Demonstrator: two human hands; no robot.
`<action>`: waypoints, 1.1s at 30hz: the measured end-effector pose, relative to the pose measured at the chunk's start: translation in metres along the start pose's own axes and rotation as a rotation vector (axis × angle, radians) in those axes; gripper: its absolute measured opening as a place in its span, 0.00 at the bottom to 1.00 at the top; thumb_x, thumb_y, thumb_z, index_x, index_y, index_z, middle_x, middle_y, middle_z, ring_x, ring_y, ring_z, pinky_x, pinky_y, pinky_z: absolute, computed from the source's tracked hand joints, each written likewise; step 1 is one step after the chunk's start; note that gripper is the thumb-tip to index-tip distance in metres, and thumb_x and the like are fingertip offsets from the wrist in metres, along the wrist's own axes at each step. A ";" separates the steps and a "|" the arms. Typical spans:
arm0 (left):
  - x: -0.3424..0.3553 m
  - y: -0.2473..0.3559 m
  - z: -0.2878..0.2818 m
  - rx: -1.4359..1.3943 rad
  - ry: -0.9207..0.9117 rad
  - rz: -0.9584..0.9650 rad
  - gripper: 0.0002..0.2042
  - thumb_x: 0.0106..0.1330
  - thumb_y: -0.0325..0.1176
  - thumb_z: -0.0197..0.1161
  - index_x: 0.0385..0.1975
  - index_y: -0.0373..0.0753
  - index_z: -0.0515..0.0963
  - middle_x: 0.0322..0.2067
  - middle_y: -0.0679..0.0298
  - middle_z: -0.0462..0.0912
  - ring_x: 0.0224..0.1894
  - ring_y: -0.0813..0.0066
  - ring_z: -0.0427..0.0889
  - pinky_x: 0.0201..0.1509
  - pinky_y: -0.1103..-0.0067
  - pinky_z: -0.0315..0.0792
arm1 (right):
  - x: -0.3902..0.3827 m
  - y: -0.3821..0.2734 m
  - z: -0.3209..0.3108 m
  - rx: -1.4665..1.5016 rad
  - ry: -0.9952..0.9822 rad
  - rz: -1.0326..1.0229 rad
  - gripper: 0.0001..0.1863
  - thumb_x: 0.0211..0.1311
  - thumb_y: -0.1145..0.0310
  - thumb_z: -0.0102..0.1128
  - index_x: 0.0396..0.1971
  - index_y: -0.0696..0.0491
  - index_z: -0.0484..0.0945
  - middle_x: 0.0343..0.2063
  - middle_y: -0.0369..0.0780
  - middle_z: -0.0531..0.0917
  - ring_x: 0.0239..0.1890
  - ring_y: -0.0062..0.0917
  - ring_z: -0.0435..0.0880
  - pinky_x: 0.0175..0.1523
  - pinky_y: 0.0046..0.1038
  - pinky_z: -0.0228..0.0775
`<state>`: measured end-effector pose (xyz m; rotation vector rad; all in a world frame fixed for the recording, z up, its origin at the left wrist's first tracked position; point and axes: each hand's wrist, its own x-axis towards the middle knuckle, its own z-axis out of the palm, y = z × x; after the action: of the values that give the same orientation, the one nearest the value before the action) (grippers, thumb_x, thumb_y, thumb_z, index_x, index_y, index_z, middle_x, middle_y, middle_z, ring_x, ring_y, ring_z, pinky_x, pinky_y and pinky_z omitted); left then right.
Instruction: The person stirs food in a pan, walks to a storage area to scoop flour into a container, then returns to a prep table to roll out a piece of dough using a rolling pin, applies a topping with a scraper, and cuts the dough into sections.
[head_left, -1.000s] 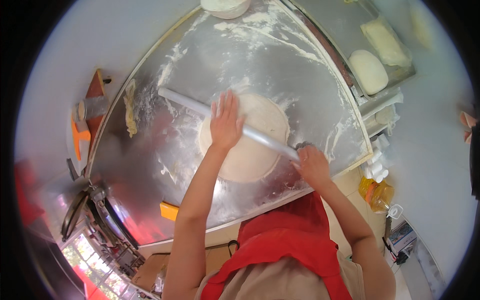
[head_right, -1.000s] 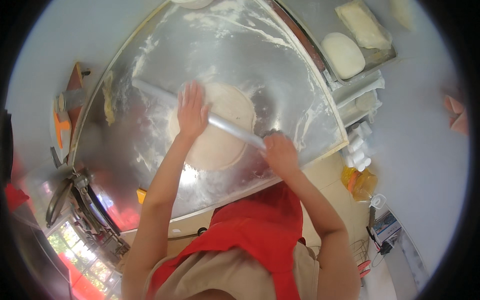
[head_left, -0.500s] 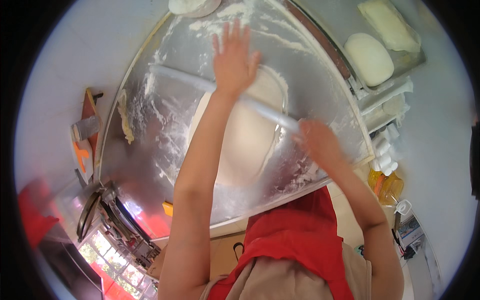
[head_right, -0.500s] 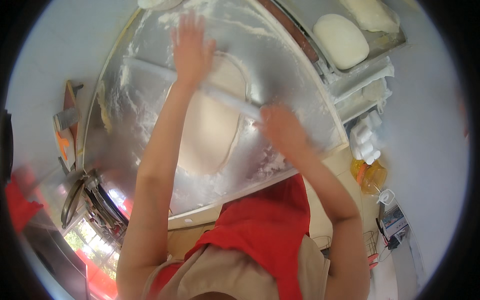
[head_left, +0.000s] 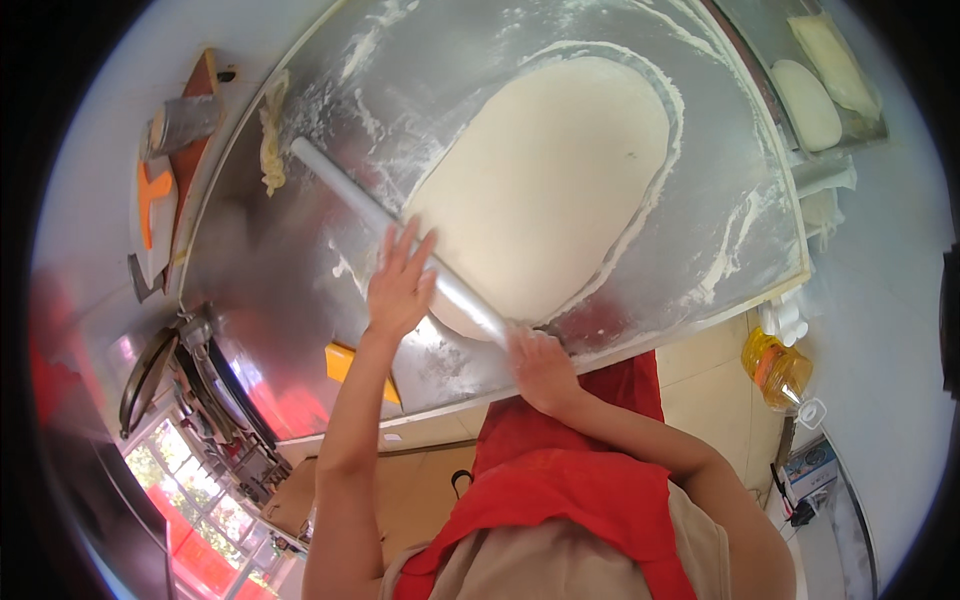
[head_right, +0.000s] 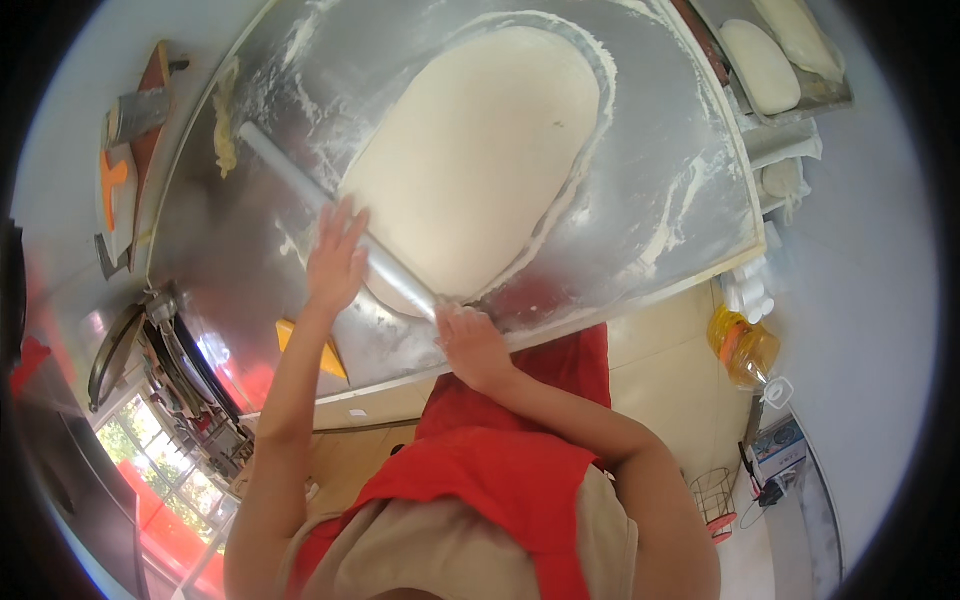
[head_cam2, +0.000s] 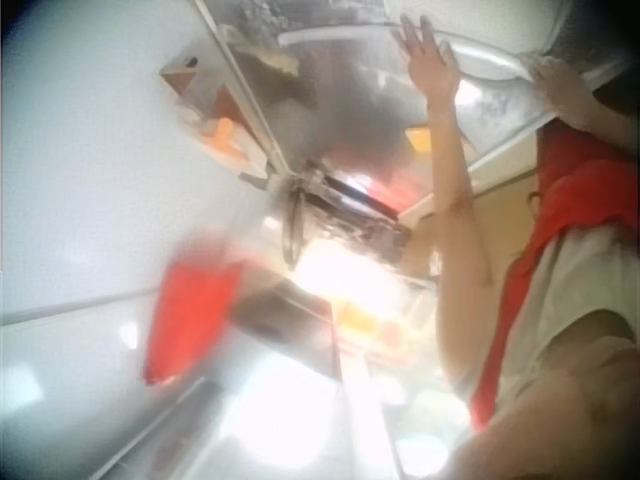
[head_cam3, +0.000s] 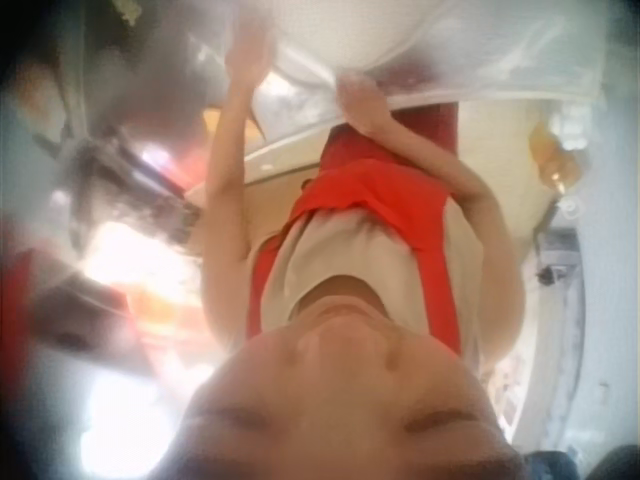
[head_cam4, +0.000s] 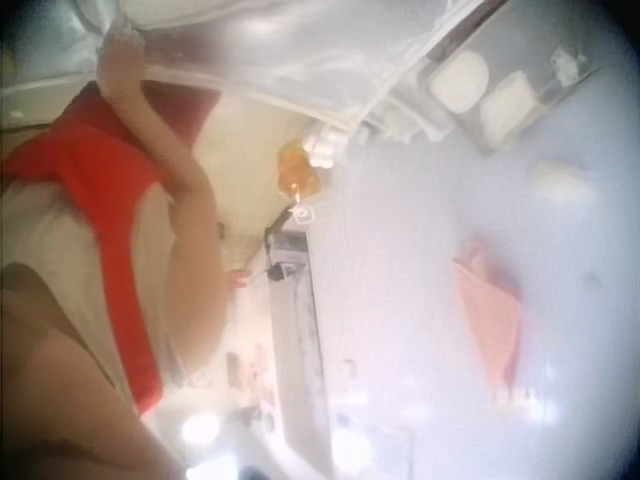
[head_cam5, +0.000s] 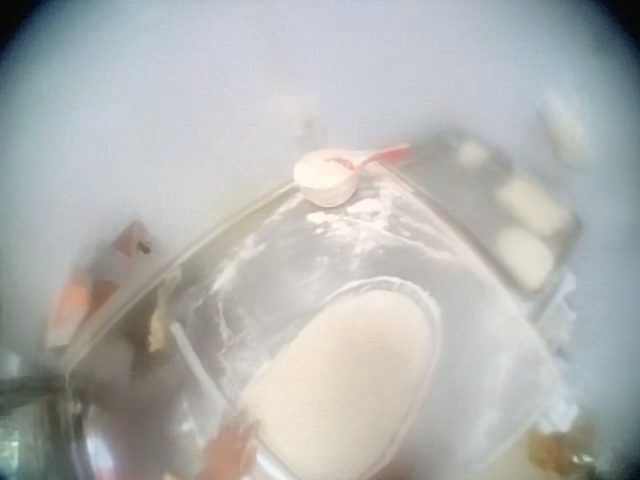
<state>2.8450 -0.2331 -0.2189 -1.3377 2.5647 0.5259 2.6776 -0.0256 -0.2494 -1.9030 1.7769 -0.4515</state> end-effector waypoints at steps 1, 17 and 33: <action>-0.029 -0.026 0.010 0.032 0.026 -0.013 0.25 0.64 0.40 0.54 0.64 0.47 0.66 0.69 0.61 0.57 0.71 0.53 0.53 0.71 0.63 0.54 | -0.001 -0.012 0.008 -0.039 0.012 -0.038 0.28 0.57 0.63 0.57 0.57 0.58 0.68 0.42 0.44 0.76 0.39 0.30 0.74 0.43 0.29 0.66; -0.074 0.032 0.032 0.182 0.376 -0.156 0.19 0.60 0.27 0.54 0.53 0.36 0.71 0.48 0.56 0.76 0.51 0.55 0.75 0.58 0.61 0.68 | 0.089 0.216 -0.200 -0.341 -0.063 -0.121 0.18 0.58 0.66 0.56 0.50 0.49 0.77 0.49 0.40 0.80 0.53 0.36 0.75 0.61 0.43 0.63; 0.071 -0.066 -0.002 0.070 0.794 -0.771 0.29 0.70 0.40 0.47 0.67 0.29 0.54 0.69 0.47 0.52 0.72 0.54 0.49 0.73 0.55 0.42 | 0.413 0.179 -0.173 -0.365 0.121 -0.167 0.29 0.69 0.55 0.45 0.66 0.51 0.61 0.65 0.43 0.66 0.66 0.35 0.64 0.70 0.51 0.46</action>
<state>2.8588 -0.3224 -0.2555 -2.6910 2.1642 -0.2982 2.4737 -0.4621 -0.2446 -2.3316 1.8872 -0.3216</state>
